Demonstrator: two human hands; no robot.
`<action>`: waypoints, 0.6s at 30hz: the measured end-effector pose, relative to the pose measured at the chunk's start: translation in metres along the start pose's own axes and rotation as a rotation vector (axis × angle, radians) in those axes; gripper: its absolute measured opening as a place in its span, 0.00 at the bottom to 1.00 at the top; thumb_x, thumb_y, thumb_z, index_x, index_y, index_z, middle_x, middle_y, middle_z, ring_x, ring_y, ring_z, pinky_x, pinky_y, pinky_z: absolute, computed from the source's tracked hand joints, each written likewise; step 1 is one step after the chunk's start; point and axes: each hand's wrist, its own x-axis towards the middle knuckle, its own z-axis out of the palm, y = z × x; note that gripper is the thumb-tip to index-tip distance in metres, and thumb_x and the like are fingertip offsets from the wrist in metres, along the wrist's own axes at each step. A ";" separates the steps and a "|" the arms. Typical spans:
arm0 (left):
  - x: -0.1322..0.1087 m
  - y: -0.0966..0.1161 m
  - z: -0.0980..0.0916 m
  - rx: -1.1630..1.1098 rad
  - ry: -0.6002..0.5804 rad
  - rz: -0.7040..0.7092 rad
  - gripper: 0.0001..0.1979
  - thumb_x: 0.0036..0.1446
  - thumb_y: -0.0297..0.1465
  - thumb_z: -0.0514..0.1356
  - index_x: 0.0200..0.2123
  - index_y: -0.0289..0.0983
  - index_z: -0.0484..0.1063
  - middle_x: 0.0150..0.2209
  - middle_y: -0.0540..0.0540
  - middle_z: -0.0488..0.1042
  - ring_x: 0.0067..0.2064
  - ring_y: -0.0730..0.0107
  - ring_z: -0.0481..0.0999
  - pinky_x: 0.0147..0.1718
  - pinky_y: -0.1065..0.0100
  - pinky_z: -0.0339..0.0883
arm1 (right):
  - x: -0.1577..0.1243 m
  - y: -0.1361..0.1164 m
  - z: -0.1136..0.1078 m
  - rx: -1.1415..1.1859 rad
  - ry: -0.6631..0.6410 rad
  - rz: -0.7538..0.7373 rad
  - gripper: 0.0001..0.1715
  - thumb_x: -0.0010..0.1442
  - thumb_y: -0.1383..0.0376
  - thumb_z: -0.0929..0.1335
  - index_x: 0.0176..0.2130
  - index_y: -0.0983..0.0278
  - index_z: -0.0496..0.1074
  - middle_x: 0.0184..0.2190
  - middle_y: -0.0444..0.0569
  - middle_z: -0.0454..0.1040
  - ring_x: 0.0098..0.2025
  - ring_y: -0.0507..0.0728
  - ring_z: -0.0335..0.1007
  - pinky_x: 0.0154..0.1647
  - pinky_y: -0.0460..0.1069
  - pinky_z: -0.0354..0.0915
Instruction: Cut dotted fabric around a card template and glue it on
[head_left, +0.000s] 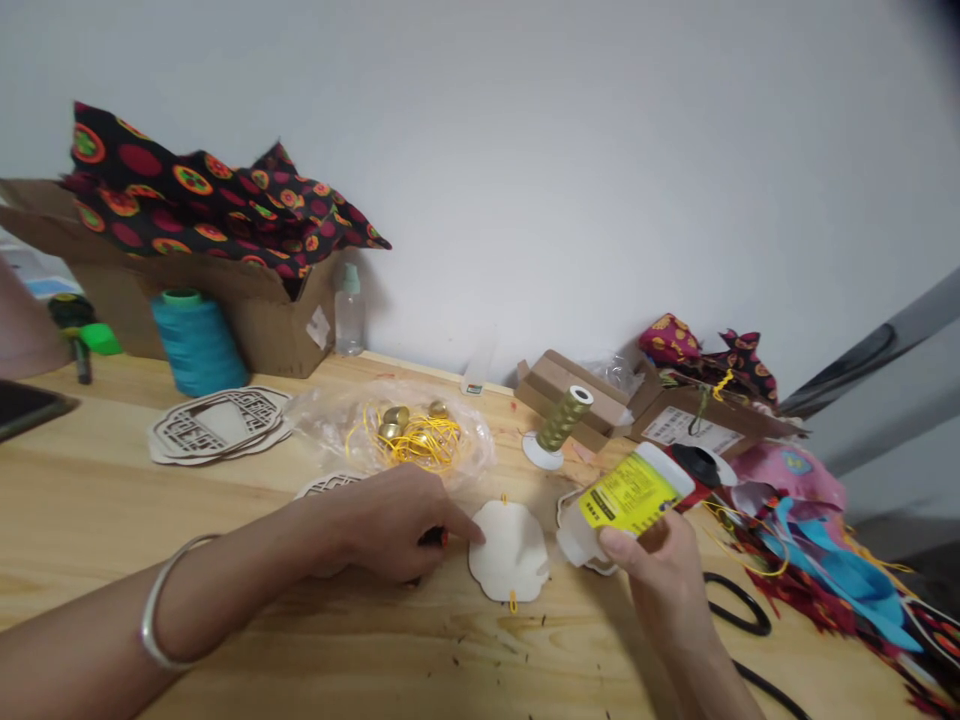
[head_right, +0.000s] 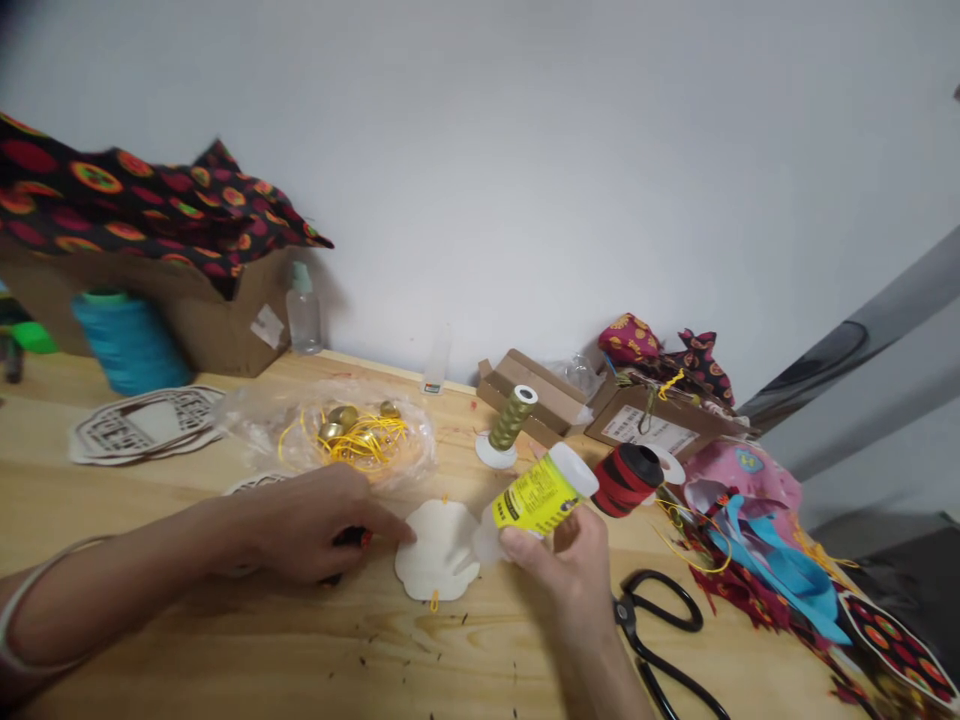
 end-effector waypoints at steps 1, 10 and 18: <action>0.000 0.000 0.000 -0.005 -0.003 0.001 0.23 0.41 0.20 0.54 0.40 0.46 0.74 0.21 0.53 0.76 0.21 0.70 0.70 0.21 0.73 0.55 | -0.003 -0.002 0.000 -0.050 -0.005 0.000 0.15 0.39 0.59 0.75 0.28 0.64 0.74 0.25 0.50 0.77 0.26 0.59 0.73 0.26 0.49 0.69; -0.001 -0.004 0.003 -0.032 0.026 0.006 0.23 0.42 0.21 0.54 0.42 0.46 0.73 0.21 0.53 0.76 0.21 0.70 0.70 0.21 0.72 0.55 | -0.020 0.006 0.011 -0.329 0.010 -0.003 0.17 0.38 0.55 0.73 0.25 0.64 0.72 0.23 0.50 0.75 0.30 0.62 0.72 0.32 0.53 0.68; 0.000 -0.002 0.001 0.000 0.013 0.008 0.24 0.42 0.21 0.54 0.42 0.46 0.73 0.20 0.54 0.75 0.21 0.70 0.70 0.21 0.72 0.54 | -0.021 0.005 0.009 -0.347 -0.028 -0.032 0.16 0.39 0.54 0.73 0.25 0.63 0.71 0.23 0.48 0.74 0.30 0.60 0.71 0.31 0.51 0.67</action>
